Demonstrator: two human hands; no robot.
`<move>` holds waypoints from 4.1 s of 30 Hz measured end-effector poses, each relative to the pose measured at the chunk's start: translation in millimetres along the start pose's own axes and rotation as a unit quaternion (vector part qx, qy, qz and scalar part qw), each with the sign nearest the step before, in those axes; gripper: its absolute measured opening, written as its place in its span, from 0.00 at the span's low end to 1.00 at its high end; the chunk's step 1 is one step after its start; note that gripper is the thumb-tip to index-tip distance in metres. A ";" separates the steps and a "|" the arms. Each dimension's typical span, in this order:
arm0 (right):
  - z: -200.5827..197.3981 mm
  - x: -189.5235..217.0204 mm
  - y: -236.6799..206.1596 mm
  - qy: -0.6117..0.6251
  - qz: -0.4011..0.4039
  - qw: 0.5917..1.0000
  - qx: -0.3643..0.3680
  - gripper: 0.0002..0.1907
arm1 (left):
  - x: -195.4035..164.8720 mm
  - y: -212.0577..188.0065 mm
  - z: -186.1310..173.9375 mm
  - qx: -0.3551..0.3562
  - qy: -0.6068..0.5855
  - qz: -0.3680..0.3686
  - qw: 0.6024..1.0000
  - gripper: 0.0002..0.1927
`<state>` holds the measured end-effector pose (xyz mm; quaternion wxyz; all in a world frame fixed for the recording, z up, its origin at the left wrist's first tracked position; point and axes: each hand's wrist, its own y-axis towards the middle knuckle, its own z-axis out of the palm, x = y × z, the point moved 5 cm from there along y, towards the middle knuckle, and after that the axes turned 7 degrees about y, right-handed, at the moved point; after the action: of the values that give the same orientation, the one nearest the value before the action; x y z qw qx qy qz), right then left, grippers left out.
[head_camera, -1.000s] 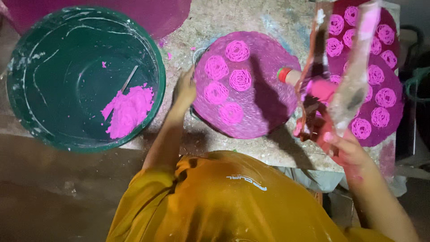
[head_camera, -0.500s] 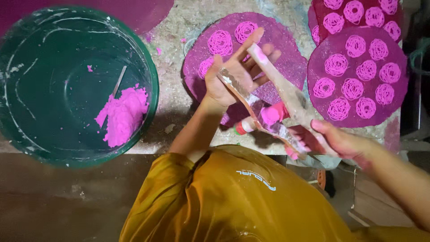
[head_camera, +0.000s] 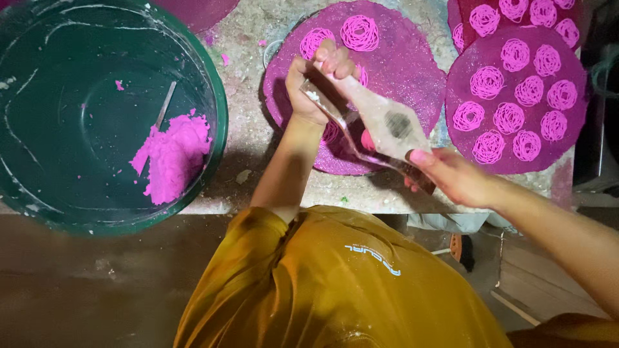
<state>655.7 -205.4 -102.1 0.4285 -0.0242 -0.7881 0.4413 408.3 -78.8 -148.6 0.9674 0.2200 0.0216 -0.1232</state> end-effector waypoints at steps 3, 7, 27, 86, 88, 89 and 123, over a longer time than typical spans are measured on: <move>-1.4 -1.2 -7.5 0.030 0.033 0.999 0.003 0.43 | 9.2 -8.2 -5.4 -0.020 0.024 0.013 0.999 0.09; -22.9 7.1 -13.9 -0.014 0.053 0.995 -0.086 0.39 | 19.3 7.8 -3.8 0.003 0.004 0.021 1.000 0.10; -20.8 13.9 -1.9 0.016 -0.057 0.995 -0.083 0.34 | 8.1 12.8 -0.8 -0.161 0.177 -0.143 0.960 0.26; -106.4 38.0 24.2 -0.099 -0.010 0.977 -0.186 0.36 | 43.3 98.1 -23.6 -0.076 0.045 0.039 0.995 0.20; -104.2 35.1 29.9 -0.050 -0.029 0.980 -0.191 0.33 | 39.9 102.5 -31.1 -0.151 0.025 -0.007 0.988 0.23; -101.8 33.2 32.6 -0.025 -0.044 0.983 -0.175 0.34 | 40.0 97.2 -41.1 -0.239 0.004 -0.052 0.970 0.25; -89.8 -26.5 -29.1 0.230 -0.300 0.916 -0.137 0.44 | 100.9 37.0 -14.2 0.135 0.952 0.027 0.273 0.10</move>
<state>744.8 -173.6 -76.7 0.7025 0.0537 -0.6908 0.1622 515.4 -63.5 -155.6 0.2174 0.3089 0.9044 0.1987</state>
